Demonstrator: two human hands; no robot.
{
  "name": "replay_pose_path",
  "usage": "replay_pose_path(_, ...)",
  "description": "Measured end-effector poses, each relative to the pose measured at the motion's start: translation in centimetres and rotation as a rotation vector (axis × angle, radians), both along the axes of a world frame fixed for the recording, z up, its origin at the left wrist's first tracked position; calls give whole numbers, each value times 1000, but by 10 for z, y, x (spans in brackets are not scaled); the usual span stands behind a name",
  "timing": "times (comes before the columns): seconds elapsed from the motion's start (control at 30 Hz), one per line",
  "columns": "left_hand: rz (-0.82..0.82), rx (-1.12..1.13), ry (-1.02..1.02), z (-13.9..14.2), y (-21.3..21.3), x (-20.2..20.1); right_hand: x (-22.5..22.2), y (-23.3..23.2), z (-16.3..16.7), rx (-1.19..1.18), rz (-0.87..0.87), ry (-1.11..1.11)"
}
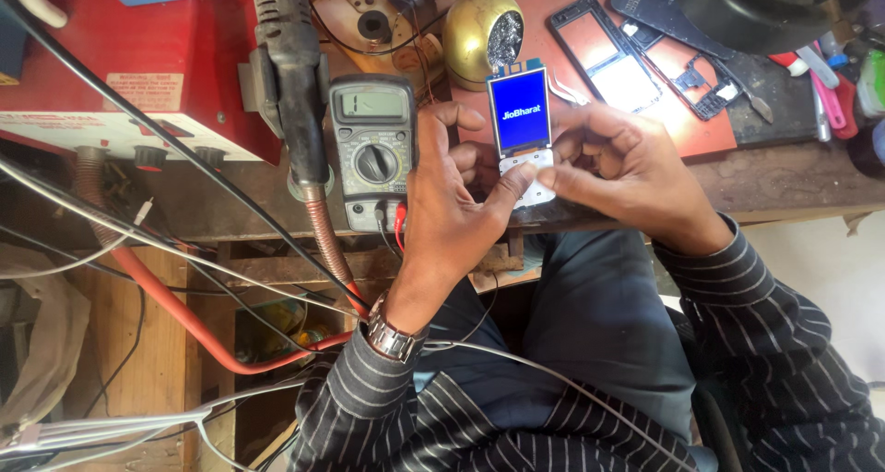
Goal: The person uses a soldering iron on a small blue circuit board, then assembles a flip phone and powers it on to verify operation. They later use a multimeter to test points on the circuit board.
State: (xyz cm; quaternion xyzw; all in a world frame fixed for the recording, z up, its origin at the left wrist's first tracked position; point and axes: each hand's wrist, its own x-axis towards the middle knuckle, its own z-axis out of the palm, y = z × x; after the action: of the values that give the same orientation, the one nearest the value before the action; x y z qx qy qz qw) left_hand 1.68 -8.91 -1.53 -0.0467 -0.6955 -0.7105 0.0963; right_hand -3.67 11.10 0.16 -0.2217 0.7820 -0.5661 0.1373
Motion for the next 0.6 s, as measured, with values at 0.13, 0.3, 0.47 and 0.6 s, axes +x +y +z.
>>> replay_pose_path(0.13,-3,5,-9,1,0,1,2,1,3,-163,135,-54)
replay_pose_path(0.3,2,-15,-16,3,-1,1,0,1,2,-32,108,-33)
replay_pose_path(0.47,11,-42,-47,1,-1,2,1,1,0,-1,48,-39)
replay_pose_path(0.6,-34,70,2,-3,1,1,1,0,0,-9,42,-53)
